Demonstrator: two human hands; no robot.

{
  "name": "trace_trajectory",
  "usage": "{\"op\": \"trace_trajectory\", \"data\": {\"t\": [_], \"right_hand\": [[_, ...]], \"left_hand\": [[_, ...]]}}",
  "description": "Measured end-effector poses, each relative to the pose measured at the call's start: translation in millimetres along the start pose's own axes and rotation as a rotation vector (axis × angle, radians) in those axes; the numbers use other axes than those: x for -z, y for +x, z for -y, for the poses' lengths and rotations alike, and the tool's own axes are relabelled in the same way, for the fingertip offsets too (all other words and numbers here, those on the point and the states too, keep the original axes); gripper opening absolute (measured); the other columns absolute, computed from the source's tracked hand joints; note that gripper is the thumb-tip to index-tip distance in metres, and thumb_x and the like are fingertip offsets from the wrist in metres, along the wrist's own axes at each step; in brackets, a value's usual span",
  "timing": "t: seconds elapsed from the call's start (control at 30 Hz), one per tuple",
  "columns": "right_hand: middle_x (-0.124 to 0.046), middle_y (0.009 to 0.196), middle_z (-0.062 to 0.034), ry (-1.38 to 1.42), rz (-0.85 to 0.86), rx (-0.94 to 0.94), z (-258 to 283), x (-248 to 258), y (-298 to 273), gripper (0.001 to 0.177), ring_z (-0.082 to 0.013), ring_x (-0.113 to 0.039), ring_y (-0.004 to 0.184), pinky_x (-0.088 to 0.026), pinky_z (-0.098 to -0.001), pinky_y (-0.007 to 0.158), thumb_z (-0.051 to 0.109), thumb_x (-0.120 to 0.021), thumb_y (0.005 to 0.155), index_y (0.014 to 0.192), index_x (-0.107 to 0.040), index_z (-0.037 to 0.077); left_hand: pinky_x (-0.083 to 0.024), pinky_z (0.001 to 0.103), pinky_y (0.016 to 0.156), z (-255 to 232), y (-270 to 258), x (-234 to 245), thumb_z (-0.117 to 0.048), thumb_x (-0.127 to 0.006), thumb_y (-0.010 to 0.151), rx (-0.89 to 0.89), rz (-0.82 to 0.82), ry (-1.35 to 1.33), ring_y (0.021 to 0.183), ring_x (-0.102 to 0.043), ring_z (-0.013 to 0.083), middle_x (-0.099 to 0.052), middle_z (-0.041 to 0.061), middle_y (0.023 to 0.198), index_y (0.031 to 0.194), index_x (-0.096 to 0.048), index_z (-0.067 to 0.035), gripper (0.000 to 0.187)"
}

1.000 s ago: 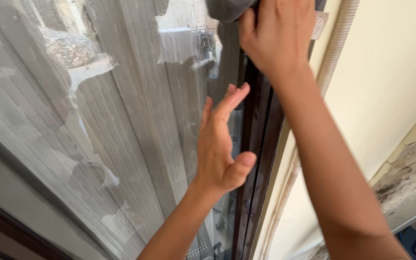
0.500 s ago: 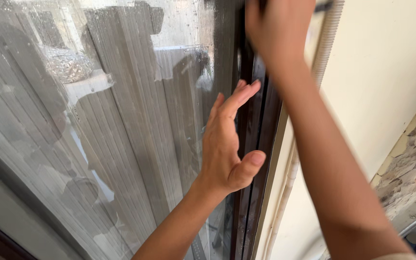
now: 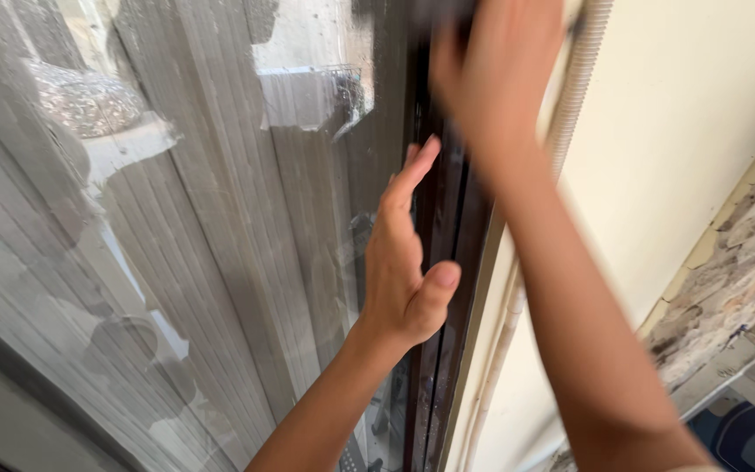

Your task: The person sprays a glass window with a cleaning solution, wipes the surface with a cloth, and uses a squeegee to remove excess liquid. The person repeats the spray and wipe cycle on different sections of the window.

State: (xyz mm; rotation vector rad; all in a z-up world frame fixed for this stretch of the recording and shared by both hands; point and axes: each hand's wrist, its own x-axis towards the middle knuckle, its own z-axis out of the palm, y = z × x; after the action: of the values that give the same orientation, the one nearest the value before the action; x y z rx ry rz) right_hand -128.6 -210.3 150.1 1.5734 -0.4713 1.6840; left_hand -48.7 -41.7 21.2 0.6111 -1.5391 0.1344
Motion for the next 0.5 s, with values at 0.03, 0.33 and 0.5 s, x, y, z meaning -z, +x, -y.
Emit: {"op": "trace_trajectory", "data": {"t": [0.03, 0.33, 0.5], "right_hand": [[-0.064, 0.115, -0.0186, 0.127, 0.071, -0.120, 20.2, 19.3, -22.9, 0.055, -0.0382, -0.060, 0.094, -0.049, -0.0475, 0.082, 0.007, -0.070, 0.083, 0.131, -0.047, -0.005], [-0.042, 0.161, -0.0243, 0.384, 0.411, -0.443, 108.0, 118.2, -195.6, 0.058, -0.0397, -0.056, 0.112, -0.048, -0.0476, 0.100, 0.013, -0.065, 0.085, 0.139, -0.048, -0.001], [-0.030, 0.166, -0.0260, 0.279, 0.382, -0.337, 113.7, 101.1, -162.8, 0.062, -0.0481, -0.045, 0.133, -0.034, -0.0575, 0.114, 0.008, -0.058, 0.086, 0.147, -0.047, 0.003]], "left_hand": [[-0.028, 0.045, 0.134, 1.6, -5.6, 0.1, -0.077, -0.030, 0.108, 0.002, -0.012, -0.002, 0.160, -0.036, 0.0364, -0.040, 0.021, 0.164, 0.156, -0.030, 0.004, 0.095], [-0.039, 0.048, 0.130, 7.8, -53.1, -3.8, -0.075, -0.031, 0.106, 0.126, -0.168, 0.034, 0.151, -0.049, 0.0386, -0.047, 0.025, 0.156, 0.150, -0.037, 0.005, 0.091], [-0.039, 0.046, 0.126, 1.8, -58.7, -4.9, -0.069, -0.036, 0.109, 0.067, -0.149, 0.042, 0.147, -0.050, 0.0357, -0.051, 0.022, 0.156, 0.150, -0.039, 0.001, 0.082]]}}
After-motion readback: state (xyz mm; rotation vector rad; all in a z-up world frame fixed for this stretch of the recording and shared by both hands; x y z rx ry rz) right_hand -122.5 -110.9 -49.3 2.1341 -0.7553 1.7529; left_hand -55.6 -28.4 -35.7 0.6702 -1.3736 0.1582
